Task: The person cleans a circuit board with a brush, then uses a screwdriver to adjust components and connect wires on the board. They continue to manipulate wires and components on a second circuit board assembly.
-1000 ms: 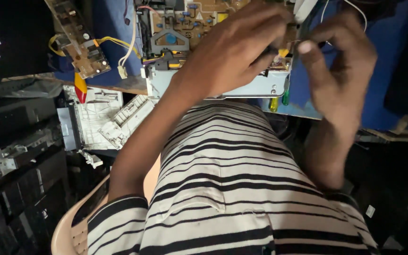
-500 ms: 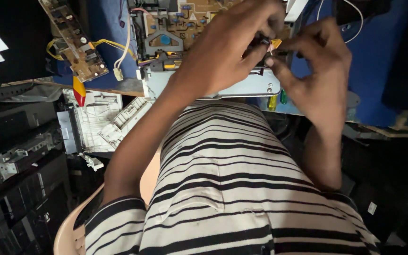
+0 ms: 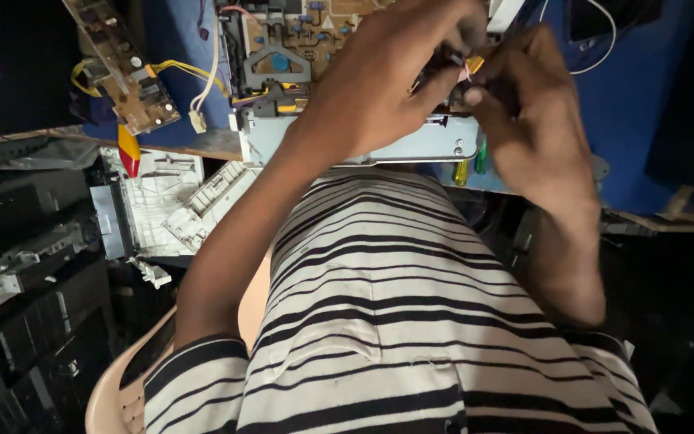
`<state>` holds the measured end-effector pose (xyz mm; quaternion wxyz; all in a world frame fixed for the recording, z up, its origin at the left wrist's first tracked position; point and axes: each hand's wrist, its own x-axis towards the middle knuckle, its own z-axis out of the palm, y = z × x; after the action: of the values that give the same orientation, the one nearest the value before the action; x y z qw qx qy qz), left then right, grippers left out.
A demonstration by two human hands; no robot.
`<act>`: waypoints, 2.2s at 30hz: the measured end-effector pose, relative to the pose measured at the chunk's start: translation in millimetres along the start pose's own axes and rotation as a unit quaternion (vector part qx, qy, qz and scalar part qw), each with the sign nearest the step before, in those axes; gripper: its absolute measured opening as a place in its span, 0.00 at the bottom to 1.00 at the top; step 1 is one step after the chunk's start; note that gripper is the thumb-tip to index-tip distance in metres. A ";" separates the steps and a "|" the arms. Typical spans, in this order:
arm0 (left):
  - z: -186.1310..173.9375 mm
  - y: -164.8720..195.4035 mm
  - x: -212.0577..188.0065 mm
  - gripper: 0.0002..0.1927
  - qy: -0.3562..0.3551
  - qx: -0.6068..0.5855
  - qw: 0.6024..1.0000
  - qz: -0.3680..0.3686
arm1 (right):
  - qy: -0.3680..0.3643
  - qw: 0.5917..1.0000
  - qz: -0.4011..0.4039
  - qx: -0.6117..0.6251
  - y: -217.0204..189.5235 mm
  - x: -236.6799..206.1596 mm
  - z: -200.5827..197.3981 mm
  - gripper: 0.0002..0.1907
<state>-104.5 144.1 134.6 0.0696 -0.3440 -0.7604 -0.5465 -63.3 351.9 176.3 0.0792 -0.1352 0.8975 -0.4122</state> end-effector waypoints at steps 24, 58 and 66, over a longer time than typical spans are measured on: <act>-3.6 0.8 2.6 0.21 -0.010 -0.033 0.999 -0.015 | 0.122 0.927 0.016 0.355 42.4 0.3 34.6 0.05; -2.0 20.9 25.8 0.11 -0.021 0.100 0.995 -0.018 | 0.091 0.991 -0.022 0.091 -0.3 13.3 1.2 0.11; -6.8 30.9 12.3 0.12 -0.027 0.095 0.994 -0.054 | 0.039 0.998 -0.040 0.041 -1.9 26.1 -9.6 0.07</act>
<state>-97.1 148.7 167.4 0.0513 -0.3086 -0.8280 -0.4654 -90.2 349.6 183.1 0.0329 -0.1510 0.8764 -0.4562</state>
